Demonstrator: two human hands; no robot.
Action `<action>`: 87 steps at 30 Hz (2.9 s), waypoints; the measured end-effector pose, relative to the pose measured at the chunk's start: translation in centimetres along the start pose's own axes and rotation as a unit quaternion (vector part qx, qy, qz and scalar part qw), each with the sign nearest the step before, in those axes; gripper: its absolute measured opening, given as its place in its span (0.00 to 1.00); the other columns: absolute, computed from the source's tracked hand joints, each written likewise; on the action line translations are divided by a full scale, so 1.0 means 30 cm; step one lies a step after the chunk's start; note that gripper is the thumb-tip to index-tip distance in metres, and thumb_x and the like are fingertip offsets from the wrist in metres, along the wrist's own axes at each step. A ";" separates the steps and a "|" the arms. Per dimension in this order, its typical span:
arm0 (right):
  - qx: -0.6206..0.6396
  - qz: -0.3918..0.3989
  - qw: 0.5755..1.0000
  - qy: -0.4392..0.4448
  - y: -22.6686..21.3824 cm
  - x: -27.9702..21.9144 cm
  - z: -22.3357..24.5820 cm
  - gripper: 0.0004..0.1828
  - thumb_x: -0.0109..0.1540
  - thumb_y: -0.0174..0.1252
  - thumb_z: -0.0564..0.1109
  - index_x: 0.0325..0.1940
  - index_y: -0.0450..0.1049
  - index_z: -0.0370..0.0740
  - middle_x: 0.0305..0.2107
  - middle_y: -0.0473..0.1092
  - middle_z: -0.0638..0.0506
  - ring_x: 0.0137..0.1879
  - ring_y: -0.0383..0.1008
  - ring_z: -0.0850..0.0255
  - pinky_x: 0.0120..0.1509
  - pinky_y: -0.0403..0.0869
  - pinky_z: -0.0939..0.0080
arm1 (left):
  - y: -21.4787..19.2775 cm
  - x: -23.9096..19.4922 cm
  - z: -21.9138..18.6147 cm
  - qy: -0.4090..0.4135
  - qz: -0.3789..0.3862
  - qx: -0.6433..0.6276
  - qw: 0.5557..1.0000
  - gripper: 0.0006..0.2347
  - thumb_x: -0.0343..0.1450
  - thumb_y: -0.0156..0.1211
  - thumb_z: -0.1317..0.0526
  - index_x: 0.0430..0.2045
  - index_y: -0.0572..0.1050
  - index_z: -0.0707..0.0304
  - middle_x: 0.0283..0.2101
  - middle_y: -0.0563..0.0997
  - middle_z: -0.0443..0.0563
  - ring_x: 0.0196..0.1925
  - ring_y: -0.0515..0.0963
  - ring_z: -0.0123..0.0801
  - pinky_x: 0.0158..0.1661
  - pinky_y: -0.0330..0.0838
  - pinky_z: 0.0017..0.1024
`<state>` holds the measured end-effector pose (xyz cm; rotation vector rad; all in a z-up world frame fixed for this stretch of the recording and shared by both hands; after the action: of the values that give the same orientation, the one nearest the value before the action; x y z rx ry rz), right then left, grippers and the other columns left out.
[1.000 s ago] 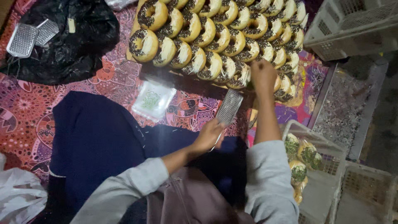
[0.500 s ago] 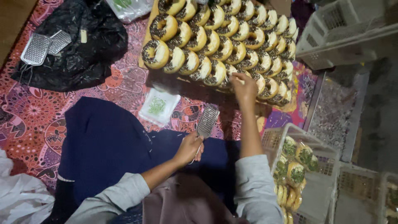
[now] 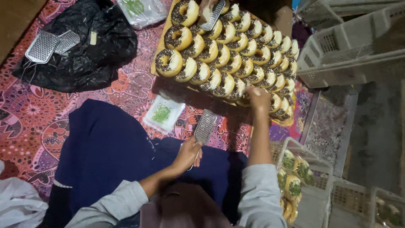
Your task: The person sits on a mat and uses a handheld grater to apply white shreds onto a tray of ring-shaped doughnuts. The person then picks up individual doughnuts, places them into clear plastic bags, and arranges the packaged items into a white crate.
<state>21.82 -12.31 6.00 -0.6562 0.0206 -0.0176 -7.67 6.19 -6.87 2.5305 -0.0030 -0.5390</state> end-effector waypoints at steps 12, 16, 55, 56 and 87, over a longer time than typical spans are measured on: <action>-0.034 -0.020 0.998 0.043 -0.013 -0.020 0.020 0.14 0.57 0.68 0.50 0.37 0.84 0.36 0.25 0.79 0.53 0.28 0.74 0.67 0.34 0.72 0.64 | -0.008 0.018 0.055 -0.028 -0.005 -0.008 1.000 0.07 0.77 0.47 0.62 0.36 0.67 0.69 0.17 0.73 0.53 0.09 0.72 0.34 0.11 0.65 0.30; -0.128 -0.038 0.989 0.064 -0.011 -0.029 0.042 0.16 0.55 0.69 0.52 0.35 0.85 0.37 0.25 0.78 0.50 0.29 0.74 0.64 0.35 0.72 0.60 | -0.043 0.031 0.056 -0.016 -0.018 -0.008 1.000 0.08 0.78 0.47 0.61 0.35 0.67 0.70 0.18 0.73 0.53 0.09 0.72 0.34 0.11 0.65 0.31; -0.106 -0.054 0.986 -0.113 -0.333 -0.074 0.053 0.08 0.64 0.67 0.45 0.39 0.80 0.38 0.23 0.72 0.55 0.28 0.66 0.71 0.30 0.63 0.66 | 0.696 0.539 -0.100 0.055 0.068 -0.073 0.993 0.07 0.78 0.46 0.61 0.41 0.68 0.67 0.18 0.72 0.50 0.10 0.72 0.32 0.13 0.68 0.31; -0.131 -0.046 0.979 -0.149 -0.318 -0.081 0.070 0.08 0.63 0.67 0.45 0.39 0.79 0.37 0.23 0.72 0.53 0.28 0.66 0.70 0.31 0.65 0.65 | 0.698 0.549 -0.097 0.060 0.058 -0.063 0.994 0.08 0.78 0.45 0.61 0.40 0.69 0.67 0.18 0.72 0.51 0.10 0.72 0.32 0.13 0.67 0.31; -0.334 -0.073 0.908 -0.242 -0.199 0.117 -0.004 0.12 0.62 0.63 0.44 0.30 0.74 0.32 0.22 0.73 0.36 0.29 0.75 0.39 0.37 0.73 0.44 | 0.688 0.462 0.042 0.012 0.047 -0.035 0.998 0.09 0.79 0.47 0.62 0.30 0.66 0.66 0.17 0.70 0.47 0.12 0.68 0.26 0.14 0.63 0.29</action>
<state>25.26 -17.20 9.51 -1.3353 -0.5255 0.0103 6.83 -13.54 -2.42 2.4544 -0.0912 -0.4630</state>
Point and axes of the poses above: each hand's wrist, its own x-axis towards the middle knuckle, its own y-axis out of the palm, z = x × y, the point moved 10 cm from there along x, towards the middle knuckle
